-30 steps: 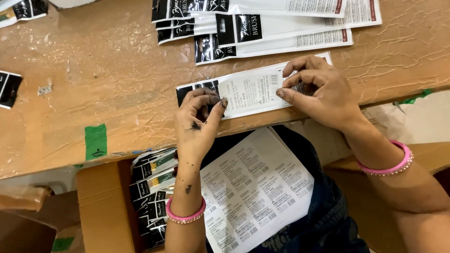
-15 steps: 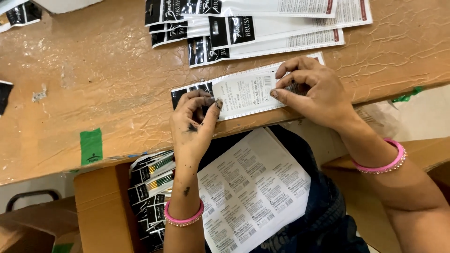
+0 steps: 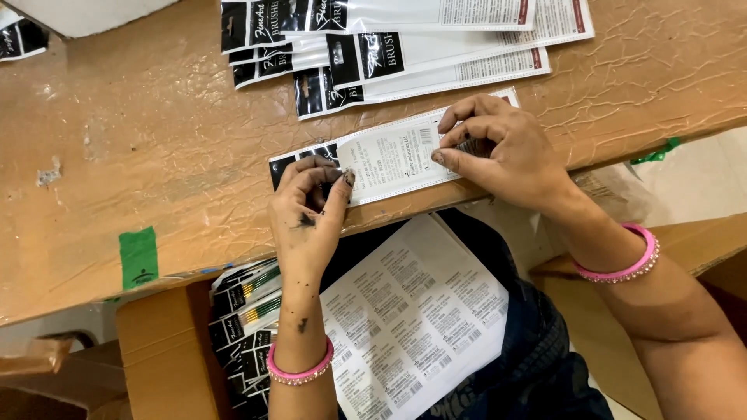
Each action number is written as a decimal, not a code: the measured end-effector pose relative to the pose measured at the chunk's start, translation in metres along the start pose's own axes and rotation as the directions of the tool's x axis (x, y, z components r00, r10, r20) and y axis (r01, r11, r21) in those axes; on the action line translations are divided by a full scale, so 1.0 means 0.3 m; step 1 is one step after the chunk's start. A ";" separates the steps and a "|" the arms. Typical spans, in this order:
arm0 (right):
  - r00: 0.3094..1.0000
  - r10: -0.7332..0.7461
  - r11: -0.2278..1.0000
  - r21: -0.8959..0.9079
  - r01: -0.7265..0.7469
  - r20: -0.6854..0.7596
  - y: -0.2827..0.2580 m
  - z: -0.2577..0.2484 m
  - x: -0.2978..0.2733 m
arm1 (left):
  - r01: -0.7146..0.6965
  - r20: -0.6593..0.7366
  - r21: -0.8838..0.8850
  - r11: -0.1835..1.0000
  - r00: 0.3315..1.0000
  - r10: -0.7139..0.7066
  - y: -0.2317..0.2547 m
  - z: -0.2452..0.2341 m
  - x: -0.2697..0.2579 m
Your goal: Applying adhesive labels to the back of packaged paint brushes.
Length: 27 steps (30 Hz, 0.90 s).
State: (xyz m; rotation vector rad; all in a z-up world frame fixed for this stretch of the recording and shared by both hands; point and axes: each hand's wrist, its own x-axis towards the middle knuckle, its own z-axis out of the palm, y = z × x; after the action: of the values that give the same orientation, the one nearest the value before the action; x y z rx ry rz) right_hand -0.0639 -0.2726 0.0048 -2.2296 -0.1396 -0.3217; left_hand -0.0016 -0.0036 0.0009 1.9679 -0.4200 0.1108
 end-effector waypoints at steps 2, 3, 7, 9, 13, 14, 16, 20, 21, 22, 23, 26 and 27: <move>1.000 -0.007 1.000 -0.009 0.007 -0.003 -0.001 0.002 0.000 | 0.018 -0.001 0.006 1.000 1.000 -0.018 -0.001 0.000 -0.001; 1.000 -0.008 1.000 -0.009 0.007 -0.003 -0.001 0.002 0.001 | 0.018 -0.001 0.006 1.000 1.000 -0.018 -0.002 0.000 -0.001; 1.000 -0.020 1.000 -0.009 0.020 -0.005 0.011 0.003 -0.001 | 0.014 -0.001 0.007 1.000 1.000 -0.014 -0.003 0.001 0.000; 0.999 -0.041 0.999 -0.012 0.041 -0.009 0.015 0.002 -0.001 | 0.016 0.001 0.007 1.000 1.000 -0.016 -0.004 0.002 0.002; 0.999 -0.034 0.999 -0.009 0.034 -0.005 0.008 0.006 0.001 | 0.002 -0.004 0.012 1.000 1.000 -0.002 -0.008 0.002 -0.002; 1.000 -0.015 1.000 -0.006 0.015 -0.002 0.008 0.007 0.002 | -0.002 -0.006 0.013 1.000 1.000 0.002 -0.006 0.002 -0.002; 1.000 -0.007 1.000 -0.014 0.007 0.000 0.011 0.009 0.003 | -0.001 -0.005 0.014 1.000 1.000 0.001 -0.003 0.000 -0.001; 1.000 0.013 0.999 -0.051 -0.013 0.004 -0.002 0.003 0.005 | -0.015 0.000 0.012 1.000 1.000 0.015 -0.004 0.002 0.000; 1.000 0.014 0.999 -0.050 -0.014 0.004 0.002 0.005 0.002 | -0.014 0.001 0.013 1.000 1.000 0.014 -0.007 0.003 -0.001; 1.000 -0.001 0.999 -0.049 0.001 -0.004 0.004 0.008 0.000 | -0.018 -0.003 0.013 1.000 1.000 0.018 -0.009 0.003 -0.003; 1.000 -0.020 0.999 -0.049 0.019 -0.011 0.007 0.010 0.001 | -0.024 -0.008 0.014 1.000 1.000 0.024 -0.012 0.004 -0.003; 0.999 -0.036 0.999 -0.030 0.036 -0.021 0.006 0.009 0.005 | -0.015 -0.014 0.013 1.000 1.000 0.015 -0.007 0.005 -0.001; 0.999 -0.035 0.999 -0.030 0.034 -0.021 0.004 0.010 0.004 | -0.014 -0.012 0.013 1.000 1.000 0.015 -0.007 0.005 -0.002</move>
State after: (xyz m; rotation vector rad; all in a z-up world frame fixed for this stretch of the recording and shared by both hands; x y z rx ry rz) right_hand -0.0619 -0.2710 0.0024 -2.2539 -0.1630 -0.3681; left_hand -0.0016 -0.0039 -0.0016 1.9763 -0.4266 0.1349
